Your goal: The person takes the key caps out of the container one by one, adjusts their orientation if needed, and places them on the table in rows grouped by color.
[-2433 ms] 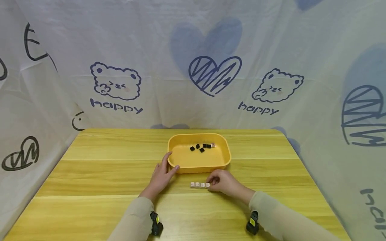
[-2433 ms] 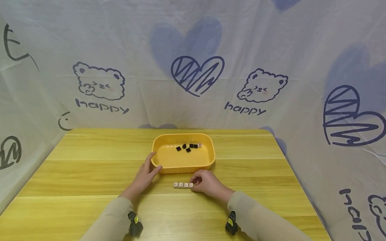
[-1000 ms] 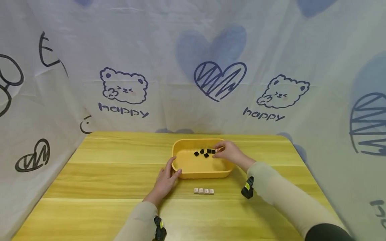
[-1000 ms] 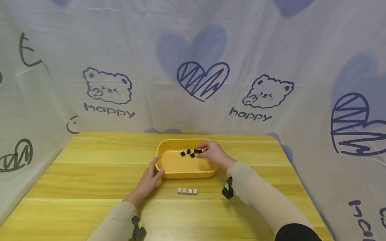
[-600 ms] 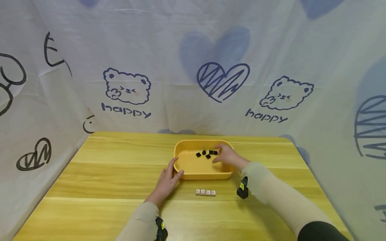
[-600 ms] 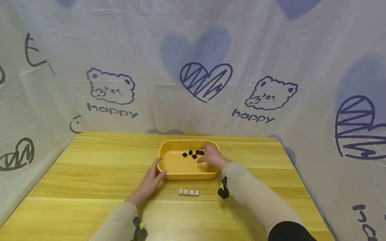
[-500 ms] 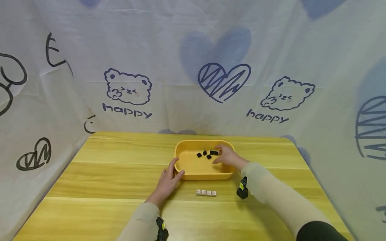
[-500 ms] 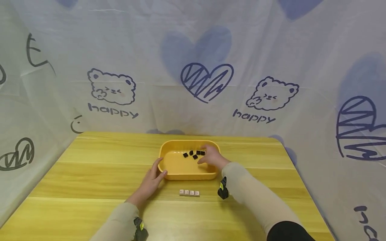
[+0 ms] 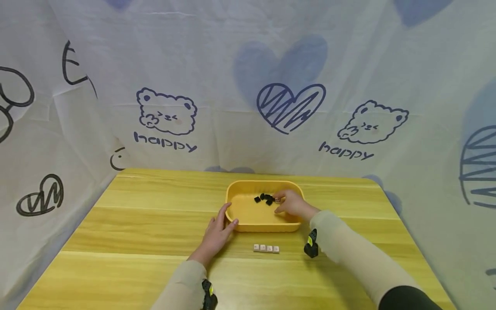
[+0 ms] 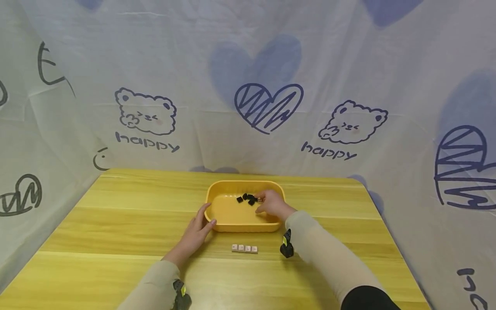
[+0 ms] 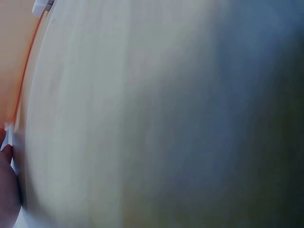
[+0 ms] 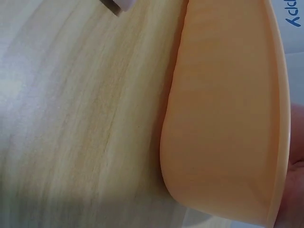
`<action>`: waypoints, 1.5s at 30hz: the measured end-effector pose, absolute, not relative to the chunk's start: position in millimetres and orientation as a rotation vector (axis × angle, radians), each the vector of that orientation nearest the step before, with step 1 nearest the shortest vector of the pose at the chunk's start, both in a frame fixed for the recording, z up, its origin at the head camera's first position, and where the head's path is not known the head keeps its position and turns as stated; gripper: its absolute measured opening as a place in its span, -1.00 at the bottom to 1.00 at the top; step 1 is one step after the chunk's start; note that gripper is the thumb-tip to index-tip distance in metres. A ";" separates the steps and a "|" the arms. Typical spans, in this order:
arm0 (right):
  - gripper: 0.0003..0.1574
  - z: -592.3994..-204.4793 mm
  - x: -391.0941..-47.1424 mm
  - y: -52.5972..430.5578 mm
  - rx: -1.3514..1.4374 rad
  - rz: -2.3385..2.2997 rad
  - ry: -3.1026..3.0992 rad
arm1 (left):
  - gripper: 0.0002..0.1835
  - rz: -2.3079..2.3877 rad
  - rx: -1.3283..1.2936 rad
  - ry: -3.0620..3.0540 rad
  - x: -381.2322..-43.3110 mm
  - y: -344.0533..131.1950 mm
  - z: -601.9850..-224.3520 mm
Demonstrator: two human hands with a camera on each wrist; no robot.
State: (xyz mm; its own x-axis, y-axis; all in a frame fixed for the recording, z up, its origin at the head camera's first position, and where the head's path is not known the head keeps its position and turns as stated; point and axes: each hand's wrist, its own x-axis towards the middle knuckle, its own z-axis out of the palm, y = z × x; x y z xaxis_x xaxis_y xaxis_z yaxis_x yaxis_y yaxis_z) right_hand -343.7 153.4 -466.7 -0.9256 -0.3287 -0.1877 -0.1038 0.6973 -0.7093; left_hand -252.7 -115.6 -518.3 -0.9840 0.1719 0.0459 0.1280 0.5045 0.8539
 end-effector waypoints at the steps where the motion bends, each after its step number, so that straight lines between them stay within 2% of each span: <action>1: -0.36 -466.5 -342.9 153.6 -0.350 -1.061 2.608 | -0.29 1.514 0.268 2.688 -252.7 -115.1 -518.4; 12: -0.46 -470.4 -335.1 155.9 -0.362 -1.011 2.547 | -0.30 1.512 0.273 2.696 -253.6 -111.0 -520.6; 20: -0.69 -461.2 -328.5 155.0 -0.332 -1.044 2.538 | -0.30 1.512 0.251 2.700 -252.8 -110.5 -522.3; 25: -0.78 -450.2 -324.5 158.0 -0.417 -0.945 2.628 | -0.30 1.507 0.225 2.695 -252.7 -112.2 -522.4; 34: -0.81 -436.9 -313.8 165.5 -0.549 -1.034 2.633 | -0.31 1.502 0.216 2.685 -254.4 -114.7 -523.5; 45: -0.74 -417.9 -288.3 180.8 -0.497 -1.199 2.609 | -0.32 1.500 0.227 2.689 -255.0 -113.3 -522.9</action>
State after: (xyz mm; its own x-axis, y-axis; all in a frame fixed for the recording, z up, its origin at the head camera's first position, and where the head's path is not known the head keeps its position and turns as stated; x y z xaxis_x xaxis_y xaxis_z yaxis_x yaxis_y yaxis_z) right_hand -288.3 180.8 -417.9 -0.9168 -0.3942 -0.0634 -0.2085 0.6081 -0.7660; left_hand -255.0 -113.3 -522.9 -0.9877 0.1544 0.0239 0.1014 0.5175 0.8496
